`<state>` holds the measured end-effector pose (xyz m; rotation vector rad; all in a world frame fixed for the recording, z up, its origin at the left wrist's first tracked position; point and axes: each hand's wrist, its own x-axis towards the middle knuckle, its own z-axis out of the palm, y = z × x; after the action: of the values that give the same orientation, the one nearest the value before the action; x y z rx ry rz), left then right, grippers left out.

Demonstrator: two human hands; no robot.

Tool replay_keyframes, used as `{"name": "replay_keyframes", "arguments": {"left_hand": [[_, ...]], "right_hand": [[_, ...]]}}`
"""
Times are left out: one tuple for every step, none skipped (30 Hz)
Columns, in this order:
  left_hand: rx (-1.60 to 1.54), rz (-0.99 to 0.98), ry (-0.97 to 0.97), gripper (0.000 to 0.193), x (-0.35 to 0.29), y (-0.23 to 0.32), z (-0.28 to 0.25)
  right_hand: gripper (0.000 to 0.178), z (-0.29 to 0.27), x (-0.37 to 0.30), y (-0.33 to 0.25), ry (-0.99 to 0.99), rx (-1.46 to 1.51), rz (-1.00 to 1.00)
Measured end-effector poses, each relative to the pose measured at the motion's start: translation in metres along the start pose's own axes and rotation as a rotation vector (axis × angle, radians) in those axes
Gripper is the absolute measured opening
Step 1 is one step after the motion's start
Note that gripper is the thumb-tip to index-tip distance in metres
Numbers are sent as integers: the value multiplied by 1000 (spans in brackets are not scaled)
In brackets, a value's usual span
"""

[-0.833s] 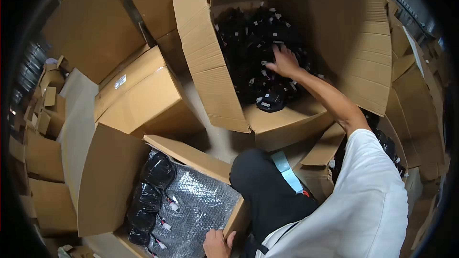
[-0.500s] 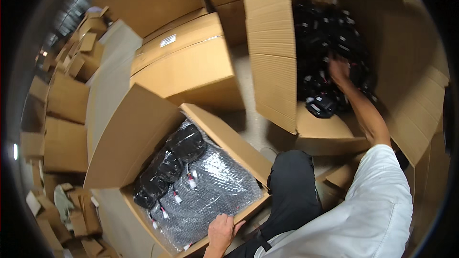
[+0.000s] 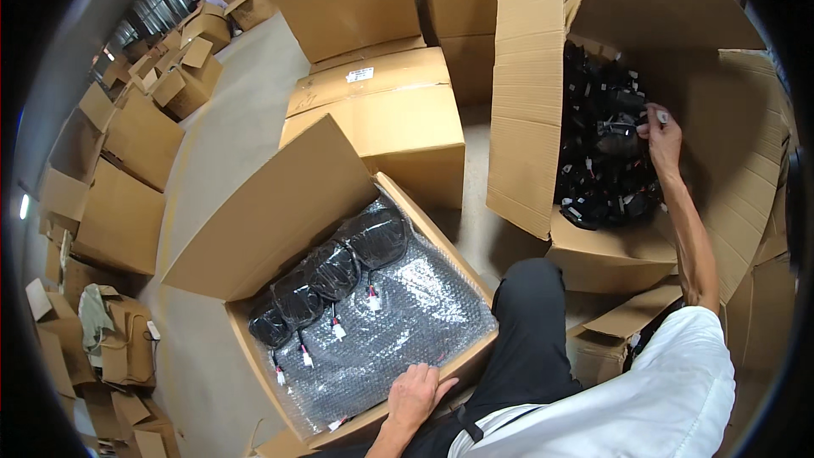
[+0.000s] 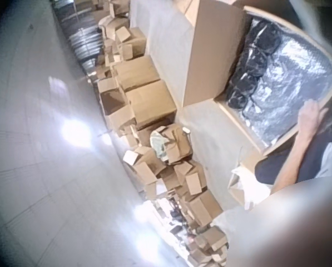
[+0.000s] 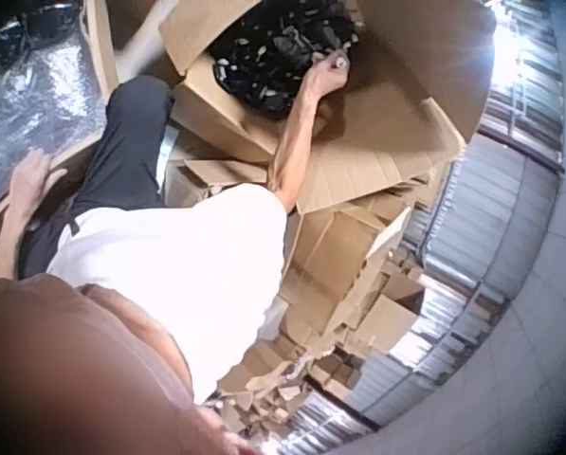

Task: The person transfers electronic components from one cardboard box to another by hand, using bubble wrap as padding.

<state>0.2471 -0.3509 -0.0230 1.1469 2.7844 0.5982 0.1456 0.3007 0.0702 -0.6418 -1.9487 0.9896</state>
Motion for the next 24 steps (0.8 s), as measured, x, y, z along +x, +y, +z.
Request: {"name": "replay_keyframes", "arguments": {"left_hand": [[-31,-8,7,35,-1,2,-2],[-26,-1,16,35,-3,2,2],[-197,-68,151,28,-3,-1,9],[-369,-132,282,22,-3,-1,12],[-523,-245,312,18,4,4,9],[-764,-357,350,25,10,6,12],[-1007,-468,385,31,18,6,15],[-1332,-453,465,45,33,15,7],[-1660,-427,535,59,49,21,-7],[-1654,-417,534,59,58,24,-22],[-1939,-398,530,72,66,29,-38],[-2215,-380,524,85,65,29,-49],[-2313,-304,491,87,56,19,-52],[-2406,-230,463,89,44,6,-53],[-2371,-269,668,84,34,5,-61],[-2424,-165,623,80,17,-11,-59],[-2357,-228,700,79,1,-14,-61],[-2288,-292,774,77,-15,-14,-63],[-2335,-361,819,72,-27,-17,-59],[-2454,-134,680,67,-46,-31,-49],[-2427,-246,799,66,-56,-30,-48],[-2394,-357,916,64,-63,-28,-47],[-2337,-427,1016,61,-68,-26,-46],[-2330,-421,1028,61,-73,-28,-43]], "right_hand": [[29,-4,-11,-33,-18,60,-84],[30,-2,-30,-74,-36,121,-166],[29,2,-53,-114,-50,107,-241],[29,9,-79,-153,-84,136,-280],[27,13,-101,-179,-123,130,-385],[23,23,-125,-205,-181,168,-518],[16,30,-150,-231,-208,141,-656],[24,38,-170,-236,-252,161,-774],[33,46,-194,-251,-296,211,-879],[33,53,-220,-264,-358,220,-983],[31,62,-248,-269,-365,225,-1078],[29,72,-277,-264,-546,301,-1047],[30,84,-303,-254,-615,329,-1151],[31,88,-325,-259,-798,314,-1167],[30,96,-351,-255,-802,368,-1249],[28,104,-374,-247,-848,413,-1268],[29,109,-392,-247,-893,472,-1265],[29,111,-408,-246,-930,492,-1229],[29,113,-418,-248,-978,525,-1205],[29,115,-424,-249,-1026,557,-1179],[31,115,-426,-257,-1181,608,-1127],[37,119,-424,-262,-1252,665,-1138],[40,116,-419,-267,-1339,656,-1063],[43,111,-408,-277,-1425,646,-992]]}}
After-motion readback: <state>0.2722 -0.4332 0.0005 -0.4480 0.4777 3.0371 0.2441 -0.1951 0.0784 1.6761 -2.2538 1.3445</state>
